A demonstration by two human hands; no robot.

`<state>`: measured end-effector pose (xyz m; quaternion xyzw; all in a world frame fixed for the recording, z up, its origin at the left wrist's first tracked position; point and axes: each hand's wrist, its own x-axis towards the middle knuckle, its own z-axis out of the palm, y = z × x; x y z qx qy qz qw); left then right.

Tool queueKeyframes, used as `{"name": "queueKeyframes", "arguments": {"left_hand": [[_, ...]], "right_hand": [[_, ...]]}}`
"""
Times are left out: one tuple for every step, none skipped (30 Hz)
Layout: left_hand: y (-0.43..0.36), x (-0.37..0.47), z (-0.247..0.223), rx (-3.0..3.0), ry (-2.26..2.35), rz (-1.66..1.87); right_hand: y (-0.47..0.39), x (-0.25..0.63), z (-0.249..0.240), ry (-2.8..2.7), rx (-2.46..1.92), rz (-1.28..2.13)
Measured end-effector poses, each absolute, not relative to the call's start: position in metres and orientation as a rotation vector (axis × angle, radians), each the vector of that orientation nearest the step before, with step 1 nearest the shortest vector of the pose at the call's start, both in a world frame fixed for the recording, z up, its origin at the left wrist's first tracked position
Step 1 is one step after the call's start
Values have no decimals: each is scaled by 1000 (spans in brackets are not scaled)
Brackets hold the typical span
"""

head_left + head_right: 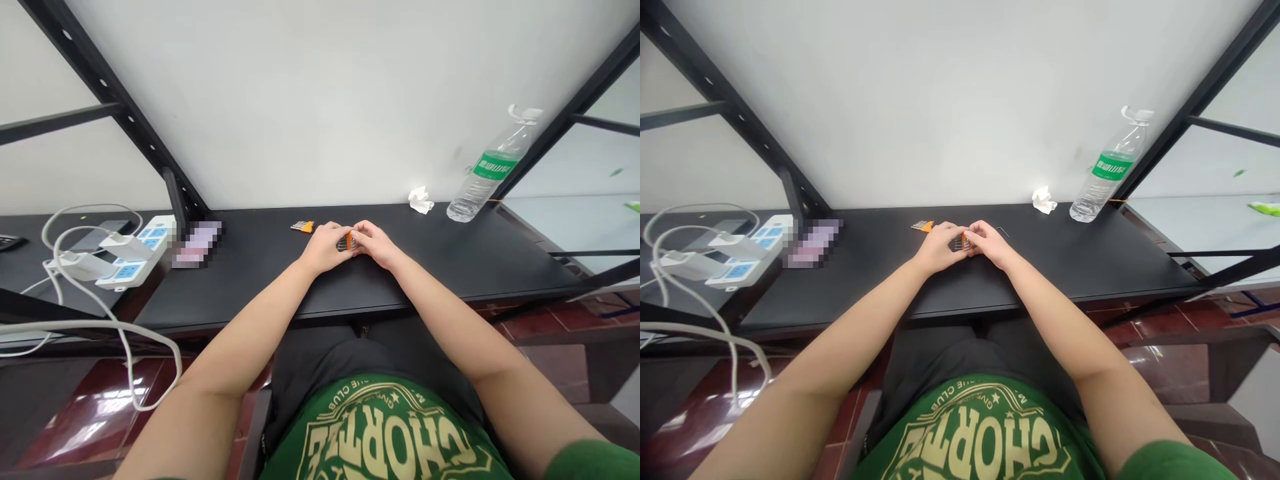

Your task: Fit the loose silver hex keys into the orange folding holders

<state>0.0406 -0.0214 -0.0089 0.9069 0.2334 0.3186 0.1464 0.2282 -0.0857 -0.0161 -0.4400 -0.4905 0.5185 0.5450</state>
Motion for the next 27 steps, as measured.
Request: {"name": "queueKeyframes", "arguments": {"left_hand": [[-22,41,-8,2614,683,908],[-23,41,-8,2618,687,899],[-23,41,-7,2624,682,892],[-23,41,-7,2631,669,883],[-23,41,-6,2641,653,869],[-22,41,-7,2650,642,858],[-21,41,-7,2655,637,851],[-20,41,-8,2656,639,853],[-19,41,-8,2654,649,861],[-19,40,-9,2649,664,874],[-18,40,-10,2645,684,885],[-17,40,-10,2644,706,888],[-17,39,-10,2646,725,881],[-17,39,-10,2648,740,870],[-17,39,-9,2652,748,856],[-18,38,-9,2655,751,842],[-18,38,-8,2656,751,832],[-19,38,-8,2657,748,825],[-19,38,-7,2658,744,824],[-19,39,-7,2659,742,825],[-19,39,-8,2661,739,828],[-19,39,-8,2664,736,831],[-18,39,-9,2669,735,830],[-18,40,-9,2677,736,828],[-18,40,-10,2689,739,826],[-18,40,-10,2706,739,822],[-18,40,-11,2725,742,820]], "right_hand": [[-86,227,-16,-1158,-1045,1225],[-86,227,-16,-1152,-1050,1227],[-86,226,-16,-1148,-1063,1230],[-86,226,-16,-1148,-1082,1232],[-85,226,-16,-1152,-1101,1232],[-85,226,-16,-1162,-1117,1229],[-85,227,-16,-1178,-1130,1221],[-84,228,-16,-1198,-1140,1205],[-84,229,-16,-1217,-1144,1182],[-84,230,-16,-1235,-1140,1155],[-84,231,-17,-1252,-1133,1122],[-84,232,-17,-1271,-1127,1084],[-85,233,-17,-1295,-1123,1045],[-85,234,-17,-1322,-1124,1005],[-85,234,-17,-1350,-1130,968],[-86,234,-16,-1374,-1140,937],[-86,234,-16,-1391,-1153,912],[-87,234,-16,-1398,-1166,898],[-87,234,-15,-1396,-1176,888],[-87,233,-15,-1391,-1183,882],[-88,233,-15,-1386,-1186,875],[-88,232,-14,-1381,-1187,868],[-88,232,-14,-1378,-1187,861],[-88,231,-14,-1377,-1186,857],[-88,231,-14,-1378,-1187,856],[-88,230,-15,-1379,-1189,857],[-88,230,-15,-1382,-1191,861]]}}
